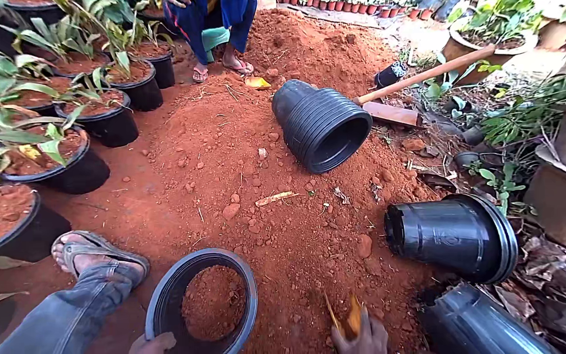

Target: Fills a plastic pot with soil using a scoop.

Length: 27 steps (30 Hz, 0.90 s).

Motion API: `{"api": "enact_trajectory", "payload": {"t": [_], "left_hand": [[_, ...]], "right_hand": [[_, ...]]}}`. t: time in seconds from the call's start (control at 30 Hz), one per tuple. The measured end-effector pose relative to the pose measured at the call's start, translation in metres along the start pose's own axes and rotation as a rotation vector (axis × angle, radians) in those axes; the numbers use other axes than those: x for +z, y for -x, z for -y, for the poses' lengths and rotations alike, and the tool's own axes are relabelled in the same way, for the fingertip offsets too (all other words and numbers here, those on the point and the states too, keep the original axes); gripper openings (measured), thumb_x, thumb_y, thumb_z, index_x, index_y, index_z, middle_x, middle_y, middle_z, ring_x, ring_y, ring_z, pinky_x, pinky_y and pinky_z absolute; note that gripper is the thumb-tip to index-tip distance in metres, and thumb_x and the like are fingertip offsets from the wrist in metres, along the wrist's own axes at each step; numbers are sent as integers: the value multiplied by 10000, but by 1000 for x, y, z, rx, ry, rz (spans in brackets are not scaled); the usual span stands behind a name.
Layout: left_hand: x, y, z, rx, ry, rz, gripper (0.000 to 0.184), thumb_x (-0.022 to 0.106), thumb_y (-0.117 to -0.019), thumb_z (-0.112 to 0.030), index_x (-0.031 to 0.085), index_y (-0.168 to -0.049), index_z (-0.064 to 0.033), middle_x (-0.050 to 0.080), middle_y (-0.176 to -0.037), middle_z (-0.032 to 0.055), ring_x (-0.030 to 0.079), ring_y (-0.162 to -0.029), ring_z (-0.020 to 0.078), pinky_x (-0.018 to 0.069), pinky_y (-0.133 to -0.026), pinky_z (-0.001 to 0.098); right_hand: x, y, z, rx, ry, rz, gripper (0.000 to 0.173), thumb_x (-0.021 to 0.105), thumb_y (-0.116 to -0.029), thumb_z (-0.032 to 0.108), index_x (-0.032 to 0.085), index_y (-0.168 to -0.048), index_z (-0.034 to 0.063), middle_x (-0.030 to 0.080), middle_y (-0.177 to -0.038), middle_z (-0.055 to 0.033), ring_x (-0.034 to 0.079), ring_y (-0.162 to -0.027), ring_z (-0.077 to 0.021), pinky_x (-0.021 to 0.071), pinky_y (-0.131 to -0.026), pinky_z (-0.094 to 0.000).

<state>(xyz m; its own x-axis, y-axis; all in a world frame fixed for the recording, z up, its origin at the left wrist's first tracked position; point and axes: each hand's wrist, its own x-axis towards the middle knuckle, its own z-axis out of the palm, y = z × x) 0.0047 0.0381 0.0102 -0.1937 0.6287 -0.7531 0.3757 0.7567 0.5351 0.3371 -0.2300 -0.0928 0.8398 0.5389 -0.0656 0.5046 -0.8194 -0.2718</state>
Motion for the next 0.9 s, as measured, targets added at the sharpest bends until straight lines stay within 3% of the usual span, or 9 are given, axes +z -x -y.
{"api": "enact_trajectory", "payload": {"t": [0.1, 0.17, 0.3, 0.43, 0.67, 0.73, 0.8, 0.9], "left_hand": [[0, 2, -5, -16, -92, -20, 352, 667, -793, 1, 582, -1134, 31, 672, -962, 174, 674, -827, 270, 573, -691, 492], [0, 0, -1, -5, -96, -46, 333, 682, -783, -4, 625, -1106, 46, 697, -971, 208, 695, -865, 312, 579, -740, 531], [5, -4, 1, -2, -125, -54, 293, 674, -852, -50, 659, -1130, 42, 711, -1028, 227, 709, -948, 343, 575, -825, 557], [6, -5, -3, 3, -154, -54, 258, 664, -902, -92, 679, -1133, 23, 712, -1056, 218, 702, -991, 330, 557, -871, 545], [8, -4, -7, -12, -202, -41, 252, 672, -904, -107, 691, -1131, 0, 711, -1093, 200, 689, -1039, 315, 536, -912, 530], [9, -4, -6, -7, -205, -39, 253, 668, -902, -109, 693, -1133, -8, 714, -1096, 193, 691, -1043, 308, 539, -917, 527], [9, -6, -5, -2, -219, -37, 258, 666, -905, -125, 695, -1138, -16, 715, -1098, 188, 691, -1055, 306, 536, -926, 527], [9, -7, -5, -9, -243, -33, 267, 662, -906, -144, 700, -1145, -32, 714, -1119, 180, 683, -1079, 305, 532, -939, 529]], "right_hand": [[30, -76, 45, -30, 69, -60, 1034, 852, -590, 523, 561, -1416, -26, 602, -1290, -330, 578, -1198, -536, 501, -931, -656], [35, -87, 53, -40, 71, -33, 1072, 864, -574, 495, 525, -1431, -51, 575, -1324, -348, 553, -1224, -556, 476, -950, -678], [47, -87, 27, -193, -63, -129, 1047, 792, -579, 512, 543, -1382, -112, 583, -1284, -391, 557, -1185, -601, 445, -967, -704], [36, -87, 21, -294, -150, -139, 1051, 783, -623, 562, 531, -1380, -121, 596, -1300, -369, 572, -1210, -555, 416, -1080, -619], [-32, -71, 74, -569, -384, -86, 1020, 792, -656, 559, 516, -1322, -162, 584, -1294, -371, 576, -1218, -482, 444, -1087, -510], [-63, -71, 102, -710, -429, 17, 1001, 819, -644, 562, 553, -1320, -126, 601, -1282, -346, 587, -1213, -446, 467, -1066, -499], [-105, -73, 140, -851, -319, 212, 989, 862, -638, 572, 591, -1363, -45, 618, -1302, -294, 588, -1234, -443, 508, -1011, -553], [-164, -68, 223, -948, 206, 623, 1010, 855, -704, 552, 487, -1515, 77, 544, -1437, -220, 489, -1355, -442, 496, -973, -617]]}}
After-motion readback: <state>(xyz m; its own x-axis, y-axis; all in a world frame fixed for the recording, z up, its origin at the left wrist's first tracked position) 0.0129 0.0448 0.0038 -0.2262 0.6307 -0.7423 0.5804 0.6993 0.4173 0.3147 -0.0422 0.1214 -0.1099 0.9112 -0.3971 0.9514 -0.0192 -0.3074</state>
